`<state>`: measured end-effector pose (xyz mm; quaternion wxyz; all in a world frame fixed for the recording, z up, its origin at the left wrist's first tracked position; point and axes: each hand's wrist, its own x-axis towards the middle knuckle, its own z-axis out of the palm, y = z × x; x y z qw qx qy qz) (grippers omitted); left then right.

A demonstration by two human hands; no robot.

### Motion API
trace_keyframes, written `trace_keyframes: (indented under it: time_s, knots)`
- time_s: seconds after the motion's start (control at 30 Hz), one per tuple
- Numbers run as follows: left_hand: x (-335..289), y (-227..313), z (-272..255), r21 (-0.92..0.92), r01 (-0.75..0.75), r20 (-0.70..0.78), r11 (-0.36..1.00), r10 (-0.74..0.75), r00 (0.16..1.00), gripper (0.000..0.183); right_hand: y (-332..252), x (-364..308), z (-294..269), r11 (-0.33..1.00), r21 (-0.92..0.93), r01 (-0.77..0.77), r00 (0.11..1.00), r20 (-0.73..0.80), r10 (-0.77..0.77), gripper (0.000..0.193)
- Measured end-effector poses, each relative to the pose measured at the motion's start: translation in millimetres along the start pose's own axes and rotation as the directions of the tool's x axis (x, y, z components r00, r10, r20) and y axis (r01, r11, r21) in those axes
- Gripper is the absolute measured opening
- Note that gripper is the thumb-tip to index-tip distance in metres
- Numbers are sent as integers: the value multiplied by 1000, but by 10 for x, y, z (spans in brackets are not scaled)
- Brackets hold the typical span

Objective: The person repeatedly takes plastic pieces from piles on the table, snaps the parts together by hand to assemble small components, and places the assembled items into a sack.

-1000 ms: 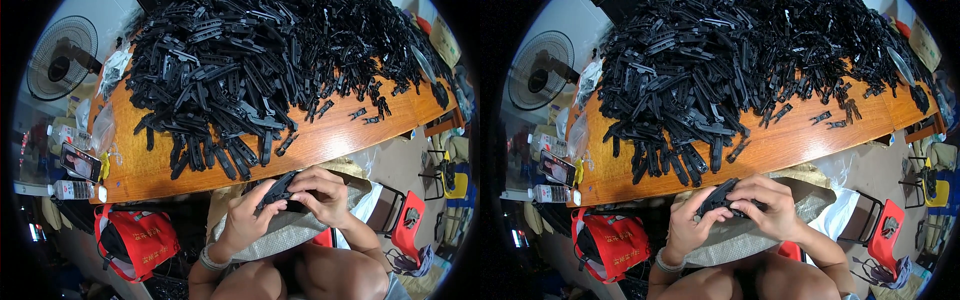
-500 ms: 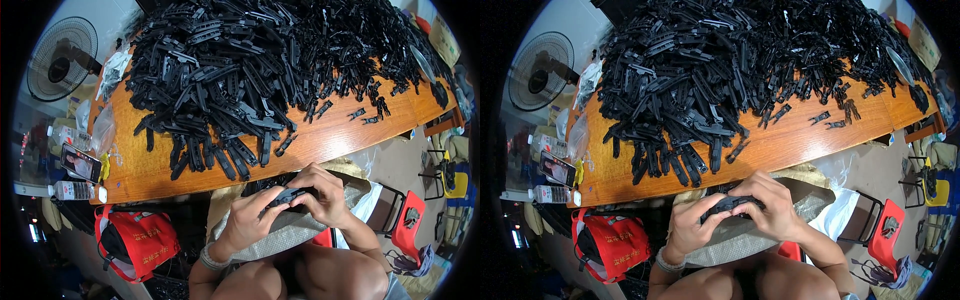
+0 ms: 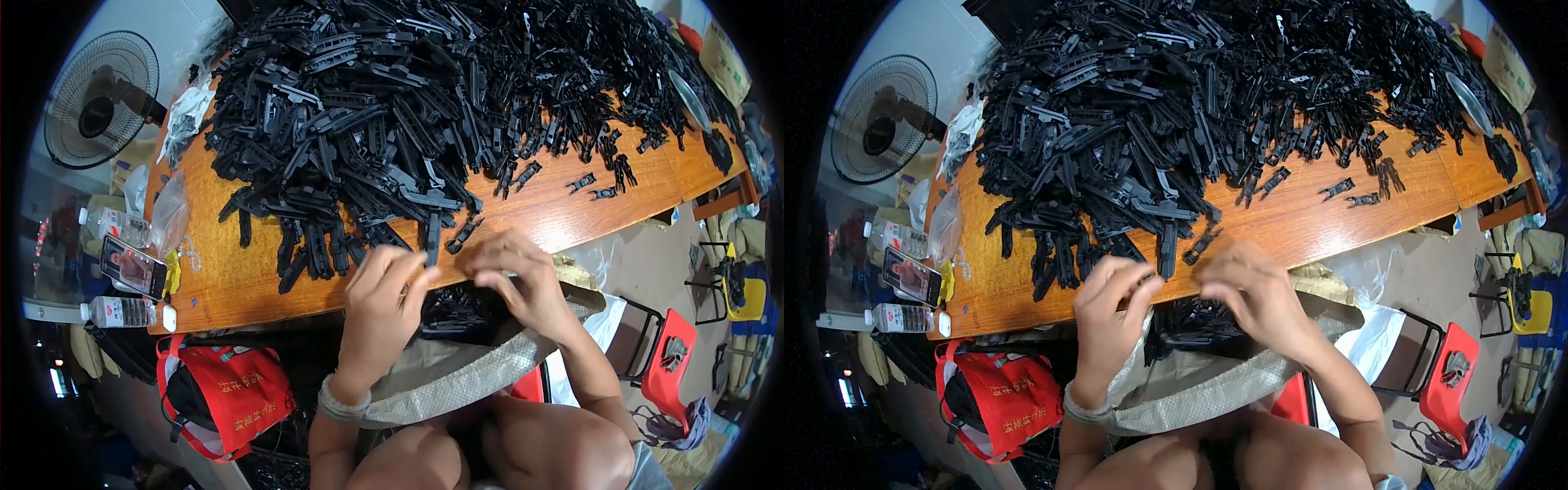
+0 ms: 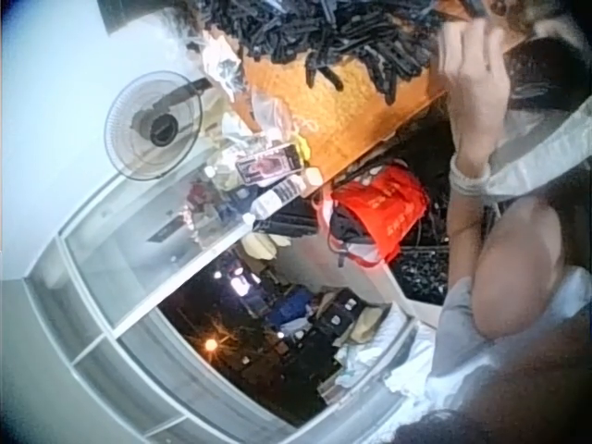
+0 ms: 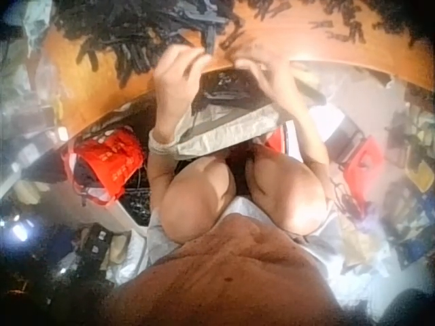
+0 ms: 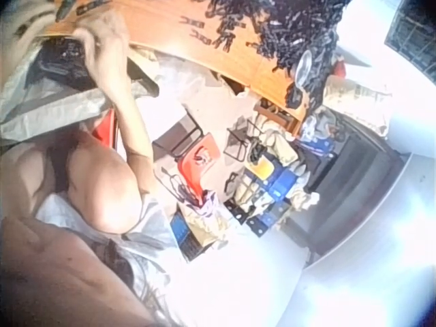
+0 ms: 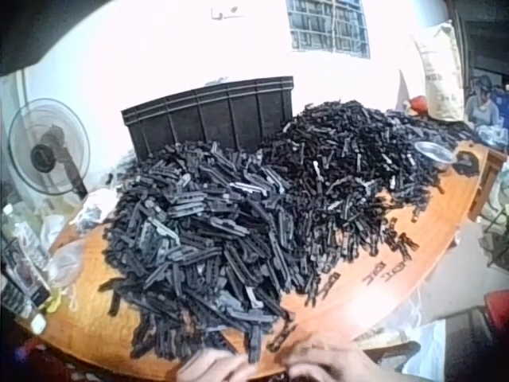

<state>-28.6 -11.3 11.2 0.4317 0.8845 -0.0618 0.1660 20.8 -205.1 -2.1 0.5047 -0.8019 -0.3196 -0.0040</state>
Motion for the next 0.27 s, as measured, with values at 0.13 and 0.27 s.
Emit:
trace_keyframes:
  time_s: [0.13,0.27]
  knots:
    - [245,-28,223,387,-122,-59,914,157,986,15,204,185,168,866,-500,28,990,-104,-92,18]
    - [207,-4,298,488,-97,0,867,110,994,18,156,182,144,841,-541,35,993,-76,-91,17]
